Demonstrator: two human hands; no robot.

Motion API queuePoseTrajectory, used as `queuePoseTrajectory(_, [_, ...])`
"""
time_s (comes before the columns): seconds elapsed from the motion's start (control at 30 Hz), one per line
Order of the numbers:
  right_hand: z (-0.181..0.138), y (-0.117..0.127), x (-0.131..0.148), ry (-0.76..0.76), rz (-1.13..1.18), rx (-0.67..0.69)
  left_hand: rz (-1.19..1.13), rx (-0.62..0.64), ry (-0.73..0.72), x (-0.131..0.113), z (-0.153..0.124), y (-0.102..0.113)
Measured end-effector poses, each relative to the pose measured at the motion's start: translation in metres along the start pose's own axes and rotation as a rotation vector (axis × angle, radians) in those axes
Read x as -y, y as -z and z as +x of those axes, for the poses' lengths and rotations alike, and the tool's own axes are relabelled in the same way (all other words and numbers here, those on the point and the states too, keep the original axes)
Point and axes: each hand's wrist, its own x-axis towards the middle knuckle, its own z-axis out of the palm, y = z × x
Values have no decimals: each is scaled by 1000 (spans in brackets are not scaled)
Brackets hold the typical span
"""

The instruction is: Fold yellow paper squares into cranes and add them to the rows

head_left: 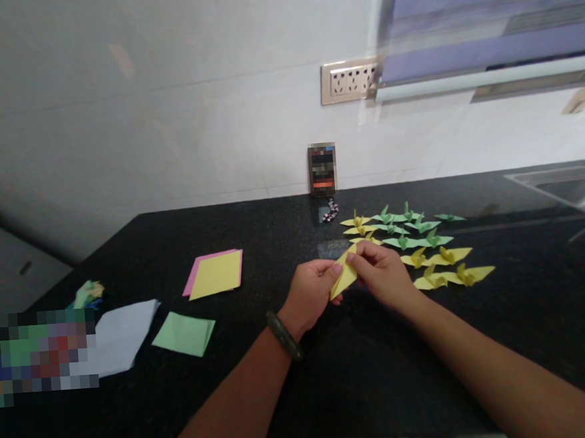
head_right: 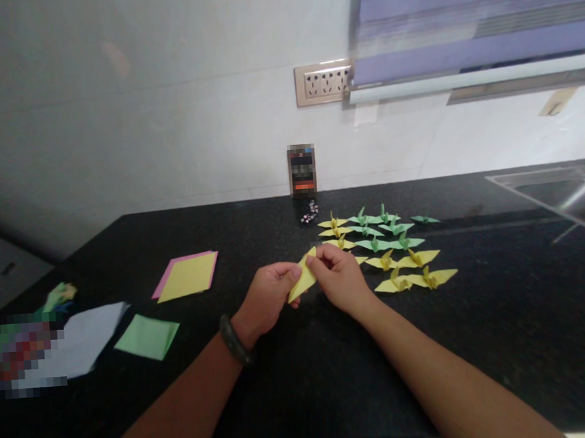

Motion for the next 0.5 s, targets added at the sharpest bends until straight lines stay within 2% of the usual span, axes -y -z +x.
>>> queuePoseTrajectory(0.1, [0, 1, 1, -33, -19, 7, -14, 9, 3, 1, 0, 0])
queuePoseTrajectory(0.23, [1, 0, -3, -80, 73, 43, -40, 19, -1, 2, 1, 1])
queuePoseTrajectory(0.5, [2, -1, -7, -71, 146, 22, -85, -8, 35, 5, 2, 1])
